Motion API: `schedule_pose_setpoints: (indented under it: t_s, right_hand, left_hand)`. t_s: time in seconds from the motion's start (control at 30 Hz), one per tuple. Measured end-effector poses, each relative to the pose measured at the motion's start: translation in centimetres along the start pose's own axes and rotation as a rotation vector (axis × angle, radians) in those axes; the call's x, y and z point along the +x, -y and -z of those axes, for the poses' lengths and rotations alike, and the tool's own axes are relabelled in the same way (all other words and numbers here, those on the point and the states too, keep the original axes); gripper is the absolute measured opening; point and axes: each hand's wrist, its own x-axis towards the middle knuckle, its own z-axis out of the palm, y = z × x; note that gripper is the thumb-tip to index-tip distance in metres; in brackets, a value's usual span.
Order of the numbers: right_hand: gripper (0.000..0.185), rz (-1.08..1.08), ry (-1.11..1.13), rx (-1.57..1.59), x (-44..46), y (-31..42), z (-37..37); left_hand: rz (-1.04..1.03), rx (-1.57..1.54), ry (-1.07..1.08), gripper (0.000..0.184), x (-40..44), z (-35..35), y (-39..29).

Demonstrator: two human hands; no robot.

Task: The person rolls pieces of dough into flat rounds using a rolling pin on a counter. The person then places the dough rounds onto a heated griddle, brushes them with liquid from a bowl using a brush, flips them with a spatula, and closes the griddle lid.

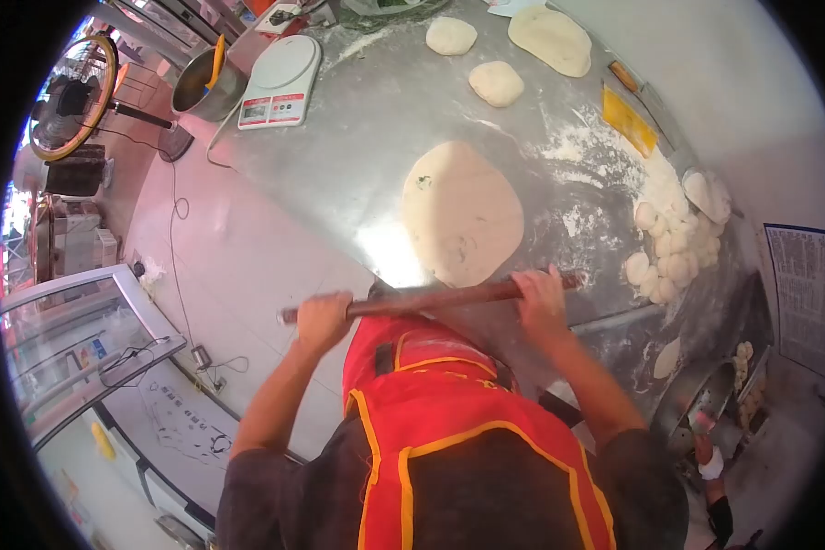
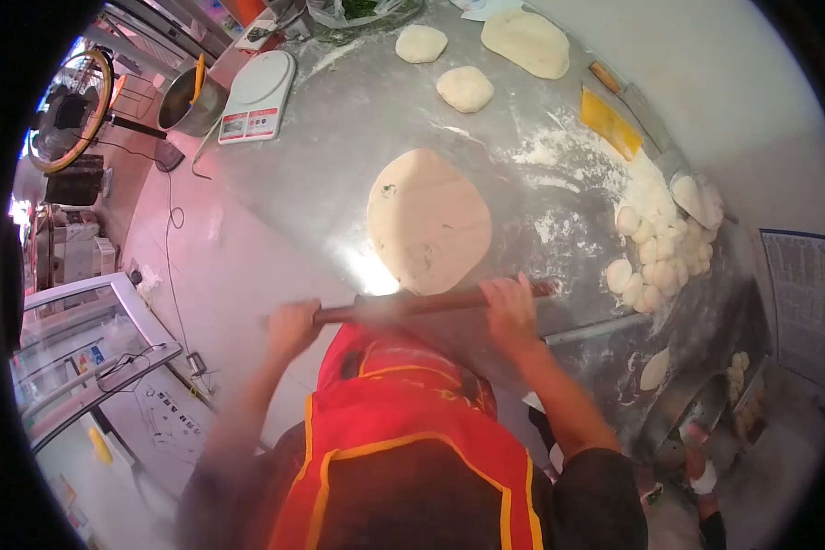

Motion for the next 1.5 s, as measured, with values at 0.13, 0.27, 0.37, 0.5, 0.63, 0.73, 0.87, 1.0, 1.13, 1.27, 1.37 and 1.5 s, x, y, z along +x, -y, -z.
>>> schedule_pose_setpoints:
  t_s: [0.13, 0.27, 0.37, 0.5, 0.63, 0.73, 0.87, 1.0, 1.13, 1.27, 1.37, 1.5]
  right_hand:
    - [0.064, -0.157, -0.094, -0.004, -1.2, -0.4, 1.2]
    - [0.059, -0.533, -0.214, -0.257, 4.0, 1.2, -0.4]
    - [0.057, -0.587, -0.31, -0.346, 10.9, -4.3, 0.5]
    - [0.057, -0.62, -0.404, -0.438, 18.9, -11.7, 3.8]
    - [0.058, -0.584, -0.294, -0.272, 14.8, -6.6, 2.8]
    - [0.063, -0.547, -0.064, -0.258, 8.0, 4.4, 1.9]
    - [0.063, -0.388, -0.133, -0.167, 2.7, 5.8, -0.6]
    - [0.06, -0.411, -0.151, -0.31, 3.9, 1.6, -1.6]
    - [0.056, -0.451, -0.123, -0.006, -0.8, 9.2, -1.3]
    - [0.049, -0.447, -0.186, 0.096, -2.7, 9.2, -2.3]
    - [0.048, -0.588, -0.138, 0.239, -5.9, 9.0, -2.3]
    - [0.05, -0.729, -0.219, 0.24, -12.0, 10.5, -3.3]
  left_hand:
    - [-0.174, 0.025, -0.226, 0.04, 8.9, 5.7, -0.8]
    - [-0.211, -0.08, -0.453, 0.063, 16.5, 3.3, -2.4]
    - [-0.229, 0.076, -0.424, 0.07, 25.9, 5.2, -3.0]
    - [-0.358, 0.077, -0.622, 0.065, 37.5, 8.6, -5.0]
    - [-0.352, 0.077, -0.484, 0.067, 34.5, 7.8, -3.7]
    - [-0.297, 0.02, -0.187, 0.074, 23.1, 4.8, 1.2]
    - [-0.286, 0.038, -0.152, 0.06, 18.3, 4.5, 2.8]
    - [-0.309, 0.008, -0.33, 0.055, 21.0, 5.2, 1.6]
    - [-0.285, 0.041, -0.207, 0.069, 12.4, 3.5, 4.5]
    - [-0.399, 0.16, -0.215, 0.074, 11.2, 3.6, 5.1]
    - [-0.366, 0.114, -0.171, 0.067, 13.3, 5.1, -2.4]
    - [-0.582, -0.026, -0.032, 0.07, 19.7, 1.2, -13.4]
